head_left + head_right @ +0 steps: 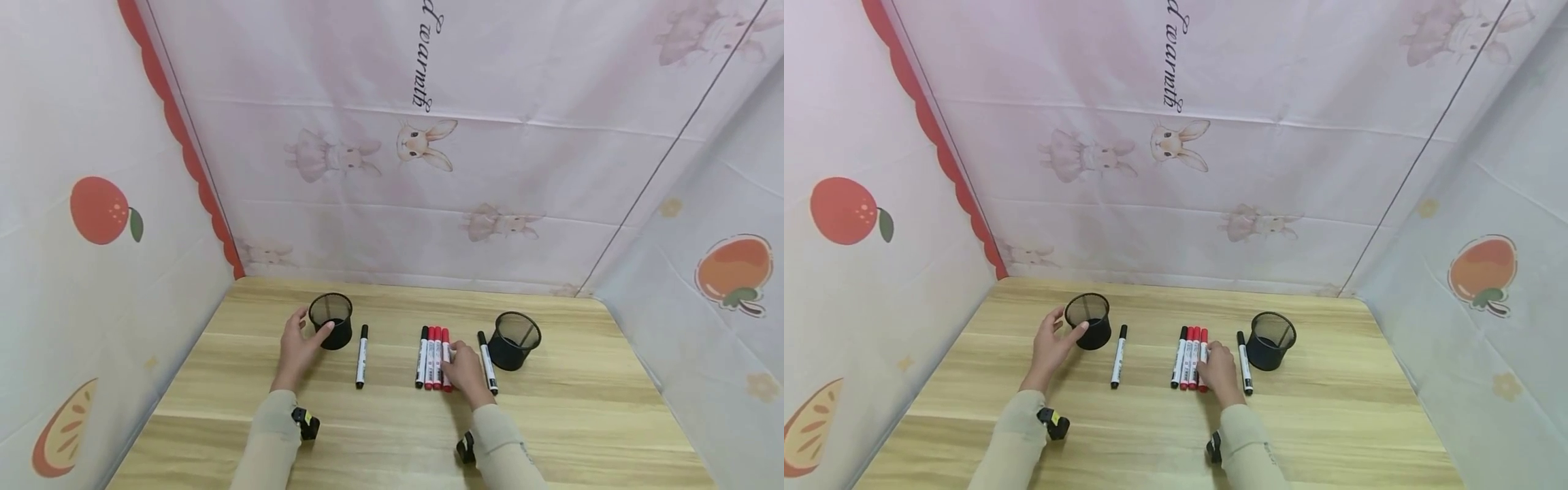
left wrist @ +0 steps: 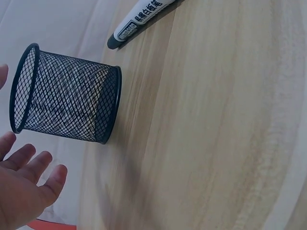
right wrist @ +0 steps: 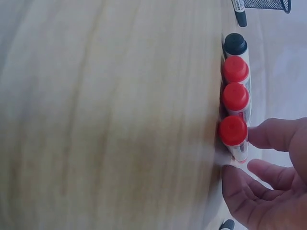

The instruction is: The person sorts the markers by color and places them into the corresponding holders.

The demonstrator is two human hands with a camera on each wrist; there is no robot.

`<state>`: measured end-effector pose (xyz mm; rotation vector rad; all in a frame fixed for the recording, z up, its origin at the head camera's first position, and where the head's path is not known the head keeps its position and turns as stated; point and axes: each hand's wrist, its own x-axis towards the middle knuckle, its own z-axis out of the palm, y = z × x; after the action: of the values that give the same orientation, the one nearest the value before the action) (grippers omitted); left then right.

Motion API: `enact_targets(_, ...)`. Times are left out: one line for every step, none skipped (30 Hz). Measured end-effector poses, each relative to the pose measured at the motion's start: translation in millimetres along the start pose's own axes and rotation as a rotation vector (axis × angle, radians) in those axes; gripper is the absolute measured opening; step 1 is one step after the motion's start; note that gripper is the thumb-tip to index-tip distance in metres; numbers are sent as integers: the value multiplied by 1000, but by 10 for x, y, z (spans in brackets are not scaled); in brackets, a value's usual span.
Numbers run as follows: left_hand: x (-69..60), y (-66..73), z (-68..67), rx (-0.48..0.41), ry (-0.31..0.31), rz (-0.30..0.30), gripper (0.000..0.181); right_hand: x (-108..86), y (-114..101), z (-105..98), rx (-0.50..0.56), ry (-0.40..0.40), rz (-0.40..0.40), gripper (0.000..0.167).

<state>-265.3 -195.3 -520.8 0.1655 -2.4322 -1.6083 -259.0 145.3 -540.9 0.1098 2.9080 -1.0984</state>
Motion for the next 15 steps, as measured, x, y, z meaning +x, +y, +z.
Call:
enact_targets(7, -3, 7, -3, -1, 1, 87, 6, -1, 1, -2, -1, 10, 42)
enact_targets(17, -5, 15, -5, -3, 4, 87, 13, 0, 1, -2, -3, 19, 42)
enact_targets(22, -7, 23, -7, -6, 4, 87, 19, -1, 1, -5, -3, 27, 42)
enact_targets(32, -17, 33, -6, -13, 4, 87, 26, -1, 0, -9, -5, 31, 42)
enact_targets(38, -26, 41, -8, -18, 0, 86, 31, 1, 3, -11, -5, 35, 43)
enact_targets(41, -32, 48, -13, -23, -9, 86, 34, 2, 4, -10, -8, 41, 43)
enact_targets(43, -37, 55, -19, -28, -19, 85, 38, 5, 7, -11, -11, 48, 43)
enact_targets(43, -40, 61, -28, -32, -32, 84, 42, 10, 11, -12, -12, 53, 43)
enact_targets(41, -43, 63, -35, -34, -43, 84, 45, 14, 15, -16, -11, 55, 42)
enact_targets(43, -46, 67, -44, -37, -51, 84, 50, 20, 19, -19, -11, 59, 42)
enact_targets(43, -43, 68, -51, -35, -61, 84, 55, 26, 24, -21, -10, 64, 42)
enact_targets(45, -41, 69, -57, -32, -67, 84, 58, 31, 27, -26, -13, 67, 42)
enact_targets(50, -41, 69, -58, -31, -70, 84, 62, 32, 30, -25, -11, 69, 41)
enact_targets(55, -40, 68, -60, -29, -74, 83, 65, 31, 32, -25, -11, 68, 41)
enact_targets(61, -39, 65, -61, -31, -74, 82, 67, 28, 34, -24, -11, 71, 41)
